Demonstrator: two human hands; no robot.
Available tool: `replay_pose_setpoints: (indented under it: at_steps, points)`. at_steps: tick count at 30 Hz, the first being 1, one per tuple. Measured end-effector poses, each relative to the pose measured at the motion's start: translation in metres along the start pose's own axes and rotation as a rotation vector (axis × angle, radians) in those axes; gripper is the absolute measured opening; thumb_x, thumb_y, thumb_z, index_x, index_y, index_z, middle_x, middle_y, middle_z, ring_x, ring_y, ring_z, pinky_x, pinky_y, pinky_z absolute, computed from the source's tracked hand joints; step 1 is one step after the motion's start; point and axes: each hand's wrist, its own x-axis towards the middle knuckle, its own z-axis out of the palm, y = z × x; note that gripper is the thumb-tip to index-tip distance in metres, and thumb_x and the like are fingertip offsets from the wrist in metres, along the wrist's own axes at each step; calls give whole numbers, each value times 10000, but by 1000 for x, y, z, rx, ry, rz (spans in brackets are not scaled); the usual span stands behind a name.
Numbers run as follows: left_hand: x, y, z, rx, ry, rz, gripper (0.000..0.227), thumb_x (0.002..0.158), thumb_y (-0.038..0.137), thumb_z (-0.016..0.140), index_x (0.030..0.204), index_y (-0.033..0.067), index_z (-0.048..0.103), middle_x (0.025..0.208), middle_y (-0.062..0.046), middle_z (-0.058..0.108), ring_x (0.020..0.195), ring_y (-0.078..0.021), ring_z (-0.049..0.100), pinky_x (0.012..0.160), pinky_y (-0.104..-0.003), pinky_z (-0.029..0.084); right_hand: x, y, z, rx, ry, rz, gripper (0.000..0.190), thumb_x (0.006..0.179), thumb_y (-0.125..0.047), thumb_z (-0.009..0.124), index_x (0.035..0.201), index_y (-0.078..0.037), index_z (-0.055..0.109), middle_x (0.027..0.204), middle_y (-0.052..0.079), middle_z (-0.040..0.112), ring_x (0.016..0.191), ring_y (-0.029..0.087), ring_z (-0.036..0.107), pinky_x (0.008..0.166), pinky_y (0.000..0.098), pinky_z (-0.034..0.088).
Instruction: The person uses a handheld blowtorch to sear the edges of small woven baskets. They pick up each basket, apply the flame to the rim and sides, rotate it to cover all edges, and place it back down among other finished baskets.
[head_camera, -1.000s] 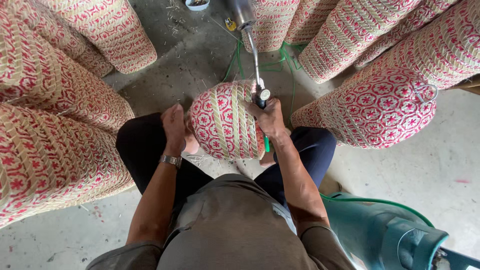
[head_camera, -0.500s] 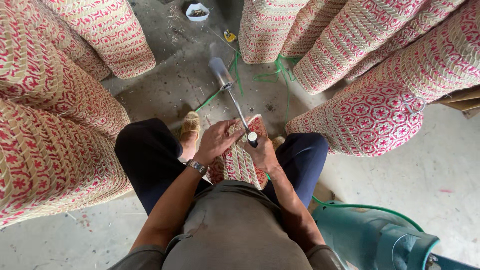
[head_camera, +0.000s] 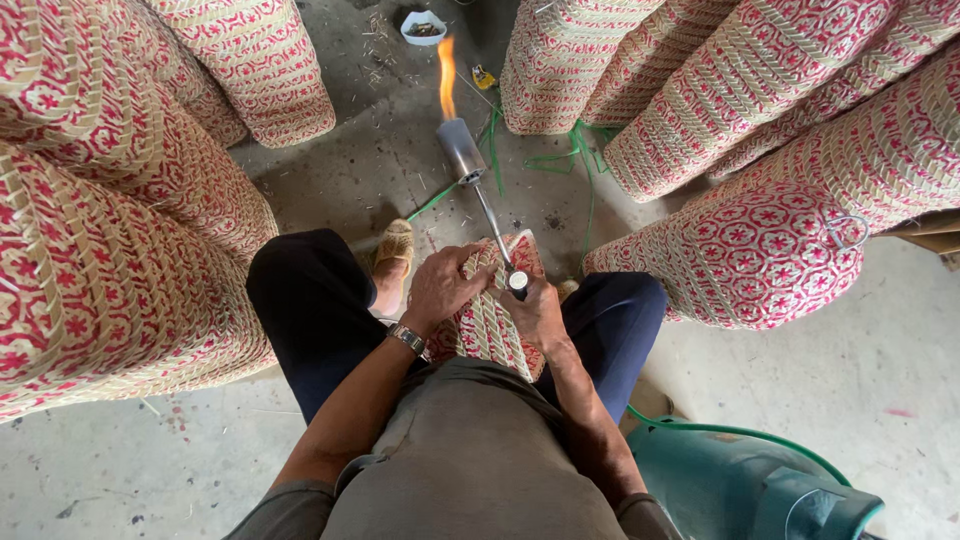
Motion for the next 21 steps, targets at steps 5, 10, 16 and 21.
replay_pose_setpoints:
  at_steps: [5,10,16,21]
  points:
    - [-7,-1,-4,-36,122,38,569,885,546,718,1229,93,731,1119,-178,735,933,-294,702,787,-419,560,4,-6,-21,-41,24,-31,203,882,-161,820,865,6,707,645,-16,615,563,79,506,505,305,424]
    - [-16,1,-13,-191,22,-192,551,888,524,656,1288,148,707,1130,-150,738,838,-280,696,781,-410,542,5,-15,-46,-12,92,40,250,868,-165,850,812,2,673,678,-29,605,633,84,481,565,315,440]
    - [-31,-47,10,-176,24,-242,545,949,509,651,1339,130,671,1117,-175,709,919,-270,675,801,-409,538,19,-52,-75,4,96,-34,282,888,-169,838,800,-12,621,698,-40,528,646,86,433,561,317,374]
    - [-47,-126,82,-121,-402,-325,541,1083,558,374,1358,217,692,986,-103,789,833,-217,761,824,-378,618,51,-60,-111,-131,159,-124,278,936,-189,824,871,-17,615,706,-16,539,637,101,464,566,330,416]
